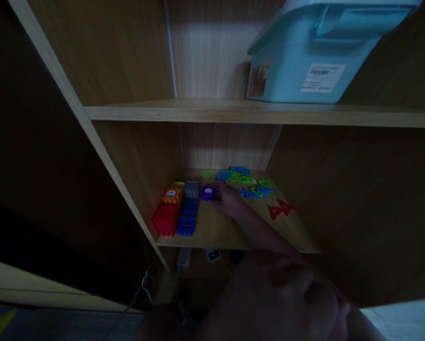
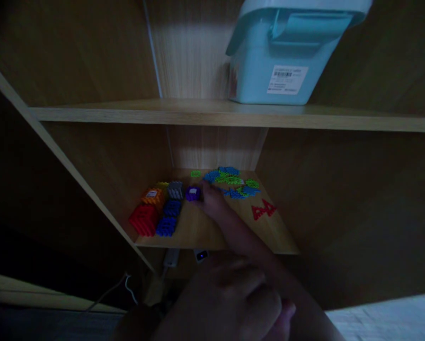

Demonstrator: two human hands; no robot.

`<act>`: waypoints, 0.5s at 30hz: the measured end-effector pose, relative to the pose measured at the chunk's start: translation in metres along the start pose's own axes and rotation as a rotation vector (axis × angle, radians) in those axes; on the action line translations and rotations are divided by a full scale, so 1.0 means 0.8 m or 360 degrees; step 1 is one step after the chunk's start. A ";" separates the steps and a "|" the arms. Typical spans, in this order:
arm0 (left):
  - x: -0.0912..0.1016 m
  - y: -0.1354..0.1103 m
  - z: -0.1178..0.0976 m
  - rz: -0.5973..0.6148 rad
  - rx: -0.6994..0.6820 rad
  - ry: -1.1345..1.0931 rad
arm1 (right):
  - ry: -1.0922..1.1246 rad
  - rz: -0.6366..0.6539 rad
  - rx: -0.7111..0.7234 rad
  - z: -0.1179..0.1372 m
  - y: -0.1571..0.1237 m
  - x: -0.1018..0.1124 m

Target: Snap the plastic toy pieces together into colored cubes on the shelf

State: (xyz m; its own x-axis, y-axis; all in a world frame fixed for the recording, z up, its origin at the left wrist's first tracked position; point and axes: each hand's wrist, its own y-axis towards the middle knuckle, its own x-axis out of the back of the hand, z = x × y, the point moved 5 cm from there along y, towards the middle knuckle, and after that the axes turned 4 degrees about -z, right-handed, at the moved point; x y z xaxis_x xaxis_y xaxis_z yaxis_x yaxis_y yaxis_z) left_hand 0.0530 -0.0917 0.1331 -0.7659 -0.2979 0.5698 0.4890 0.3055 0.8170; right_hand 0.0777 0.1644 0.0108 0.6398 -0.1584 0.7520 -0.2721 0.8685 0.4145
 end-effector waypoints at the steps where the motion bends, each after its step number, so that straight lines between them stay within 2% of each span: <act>1: 0.001 0.000 0.001 -0.0004 0.0011 -0.0007 | 0.0025 -0.0007 -0.0001 -0.001 -0.002 -0.001; 4: -0.004 -0.004 0.003 0.0036 0.0000 -0.0002 | 0.0059 0.0012 0.0045 0.000 -0.011 0.003; 7: -0.017 -0.008 0.008 0.0127 -0.0008 0.0020 | 0.0065 -0.0054 0.0156 -0.001 -0.015 0.023; 11: -0.042 -0.015 0.024 0.0405 0.0171 -0.0014 | -0.0092 -0.0233 0.0129 -0.022 0.003 0.057; 13: -0.052 -0.018 0.031 0.0559 0.0266 -0.0017 | -0.0279 -0.0086 0.0145 -0.034 0.024 0.056; 15: -0.056 -0.018 0.031 0.0602 0.0273 -0.0004 | -0.0312 0.0036 0.0206 -0.041 0.047 0.047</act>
State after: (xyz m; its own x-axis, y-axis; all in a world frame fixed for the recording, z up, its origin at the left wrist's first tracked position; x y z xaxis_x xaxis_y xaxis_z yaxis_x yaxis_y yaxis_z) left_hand 0.0700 -0.0605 0.0941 -0.5465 -0.1334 0.8268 0.6598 0.5393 0.5232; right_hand 0.1148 0.2062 0.0375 0.4842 -0.2386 0.8418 -0.3830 0.8072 0.4491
